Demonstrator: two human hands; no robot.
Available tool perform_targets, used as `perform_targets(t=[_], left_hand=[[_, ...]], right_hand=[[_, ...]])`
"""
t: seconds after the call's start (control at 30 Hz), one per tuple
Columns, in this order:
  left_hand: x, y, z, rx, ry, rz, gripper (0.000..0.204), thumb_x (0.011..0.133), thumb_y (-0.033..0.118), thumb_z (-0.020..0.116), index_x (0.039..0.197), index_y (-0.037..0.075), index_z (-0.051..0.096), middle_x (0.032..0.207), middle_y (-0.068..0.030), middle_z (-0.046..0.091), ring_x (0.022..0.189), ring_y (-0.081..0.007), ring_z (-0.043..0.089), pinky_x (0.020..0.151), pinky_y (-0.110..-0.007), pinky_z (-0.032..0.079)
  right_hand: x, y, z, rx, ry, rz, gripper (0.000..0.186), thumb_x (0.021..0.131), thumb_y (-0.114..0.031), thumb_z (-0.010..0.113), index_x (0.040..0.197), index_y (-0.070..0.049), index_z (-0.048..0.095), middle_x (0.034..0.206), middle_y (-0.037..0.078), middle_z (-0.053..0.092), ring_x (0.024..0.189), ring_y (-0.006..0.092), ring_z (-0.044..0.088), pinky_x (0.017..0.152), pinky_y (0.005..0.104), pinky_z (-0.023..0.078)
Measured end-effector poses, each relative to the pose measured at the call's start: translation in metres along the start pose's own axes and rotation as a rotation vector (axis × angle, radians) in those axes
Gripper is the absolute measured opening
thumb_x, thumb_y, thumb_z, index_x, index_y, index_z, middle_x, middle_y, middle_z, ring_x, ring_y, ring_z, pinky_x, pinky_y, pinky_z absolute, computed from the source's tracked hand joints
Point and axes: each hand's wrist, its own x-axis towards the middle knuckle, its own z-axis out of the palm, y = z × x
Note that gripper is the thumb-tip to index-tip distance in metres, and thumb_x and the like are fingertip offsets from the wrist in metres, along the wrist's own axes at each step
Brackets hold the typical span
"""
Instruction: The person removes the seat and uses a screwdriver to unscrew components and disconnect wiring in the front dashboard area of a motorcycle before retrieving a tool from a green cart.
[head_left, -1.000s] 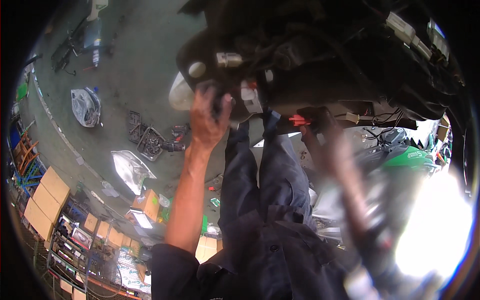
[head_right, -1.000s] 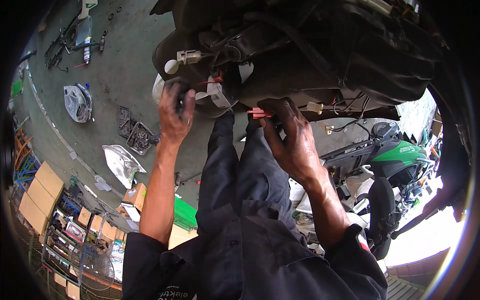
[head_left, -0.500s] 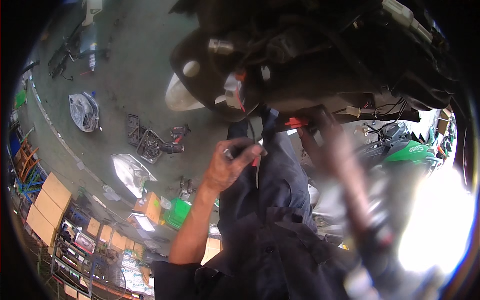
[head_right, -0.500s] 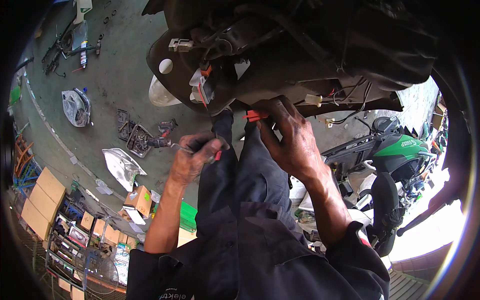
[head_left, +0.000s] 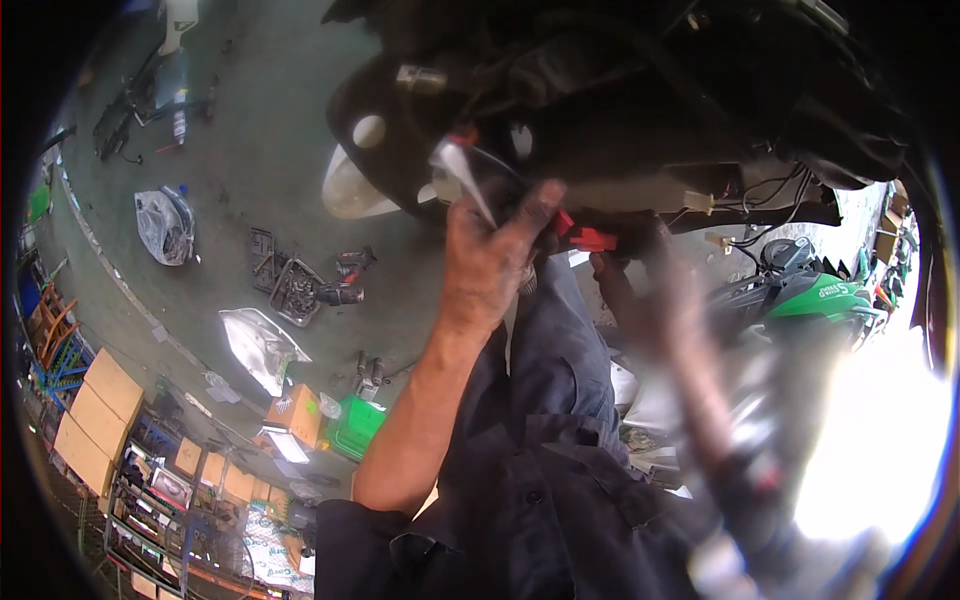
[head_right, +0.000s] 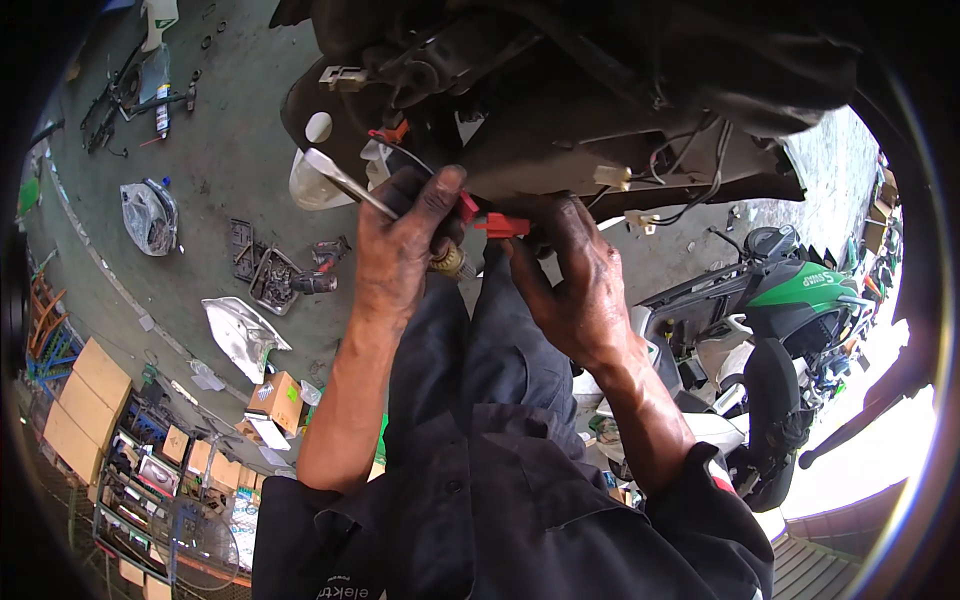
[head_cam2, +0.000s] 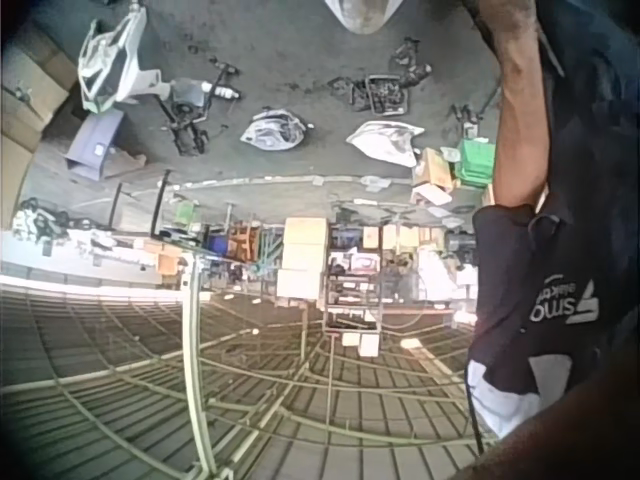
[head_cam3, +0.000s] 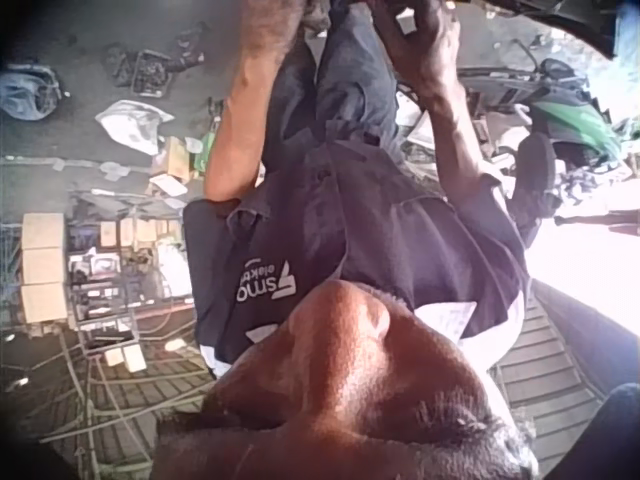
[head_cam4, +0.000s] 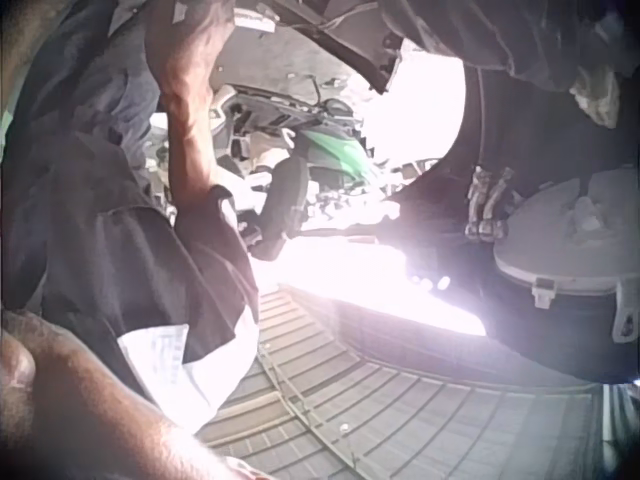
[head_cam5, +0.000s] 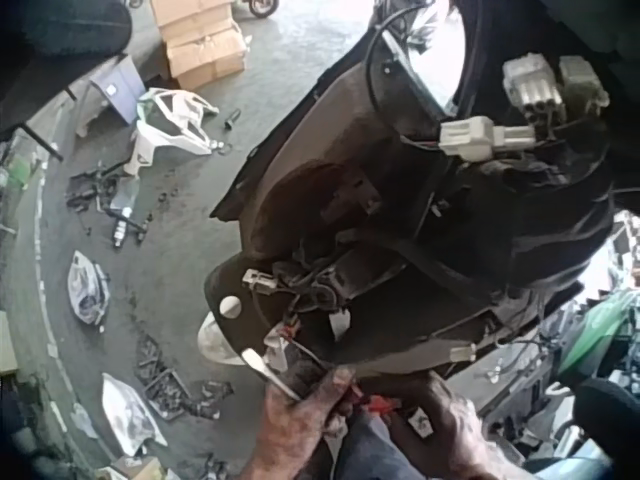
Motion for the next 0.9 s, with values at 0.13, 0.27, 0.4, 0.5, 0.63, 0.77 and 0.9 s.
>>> perform_targets(t=[0.13, 0.27, 0.4, 0.5, 0.63, 0.77, 0.9], left_hand=[[-0.003, -0.003, 0.008, -0.09, 0.02, -0.05, 0.032, 0.087, 0.032, 0.081, 0.083, 0.005, 0.065, 0.071, -0.0001, 0.063, 0.056, -0.0059, 0.053, 0.049, -0.021, 0.035], [-0.002, -0.004, 0.015, -0.064, 0.037, -0.04, 0.033, 0.087, 0.032, 0.081, 0.08, 0.005, 0.064, 0.069, -0.0002, 0.062, 0.055, -0.0058, 0.053, 0.049, -0.021, 0.035], [-0.003, -0.004, 0.02, 0.015, 0.065, -0.019, 0.034, 0.087, 0.033, 0.081, 0.078, 0.005, 0.064, 0.066, 0.0001, 0.061, 0.055, -0.0052, 0.052, 0.049, -0.022, 0.035], [-0.002, -0.005, 0.022, 0.022, 0.083, 0.0, 0.034, 0.087, 0.034, 0.081, 0.077, 0.005, 0.064, 0.065, 0.0006, 0.061, 0.054, -0.0048, 0.051, 0.049, -0.022, 0.035], [-0.001, -0.003, 0.024, 0.004, 0.071, 0.052, 0.028, 0.09, 0.025, 0.078, 0.083, 0.0, 0.067, 0.068, 0.0002, 0.063, 0.059, -0.0064, 0.053, 0.056, -0.024, 0.042], [-0.004, -0.001, 0.023, 0.067, 0.074, 0.08, 0.029, 0.089, 0.029, 0.079, 0.079, 0.003, 0.069, 0.065, 0.0049, 0.057, 0.056, -0.0032, 0.047, 0.05, -0.023, 0.035], [-0.003, -0.004, 0.022, 0.083, 0.118, 0.141, 0.038, 0.087, 0.027, 0.082, 0.067, 0.006, 0.058, 0.061, 0.0054, 0.051, 0.055, -0.0048, 0.043, 0.05, -0.027, 0.035]], right_hand=[[-0.001, 0.002, -0.002, -0.074, -0.004, 0.002, 0.029, 0.086, -0.002, 0.07, 0.113, -0.003, 0.059, 0.097, 0.014, 0.063, 0.08, 0.0282, 0.066, 0.069, 0.038, 0.053], [0.0, 0.005, -0.001, -0.088, 0.038, -0.012, 0.03, 0.085, -0.002, 0.072, 0.112, -0.003, 0.058, 0.097, 0.013, 0.061, 0.076, 0.0265, 0.064, 0.067, 0.0374, 0.052], [-0.001, 0.007, 0.001, -0.059, 0.08, -0.013, 0.031, 0.084, -0.001, 0.073, 0.111, -0.003, 0.058, 0.098, 0.012, 0.059, 0.072, 0.0245, 0.063, 0.064, 0.0363, 0.052], [-0.001, 0.007, 0.001, -0.054, 0.098, -0.089, 0.03, 0.083, 0.0, 0.073, 0.11, -0.003, 0.059, 0.098, 0.012, 0.059, 0.071, 0.0235, 0.063, 0.062, 0.0357, 0.051], [0.0, 0.006, 0.0, -0.096, 0.052, -0.036, 0.028, 0.083, 0.0, 0.073, 0.108, -0.003, 0.059, 0.097, 0.012, 0.058, 0.07, 0.0232, 0.062, 0.062, 0.0349, 0.051], [0.002, 0.009, -0.002, -0.234, -0.013, -0.078, 0.028, 0.083, 0.001, 0.073, 0.107, -0.003, 0.06, 0.095, 0.011, 0.058, 0.068, 0.0235, 0.061, 0.061, 0.0348, 0.05], [0.002, 0.012, -0.001, -0.122, 0.089, -0.186, 0.03, 0.082, 0.002, 0.073, 0.109, -0.003, 0.061, 0.092, 0.01, 0.059, 0.068, 0.0212, 0.061, 0.062, 0.0341, 0.05]])
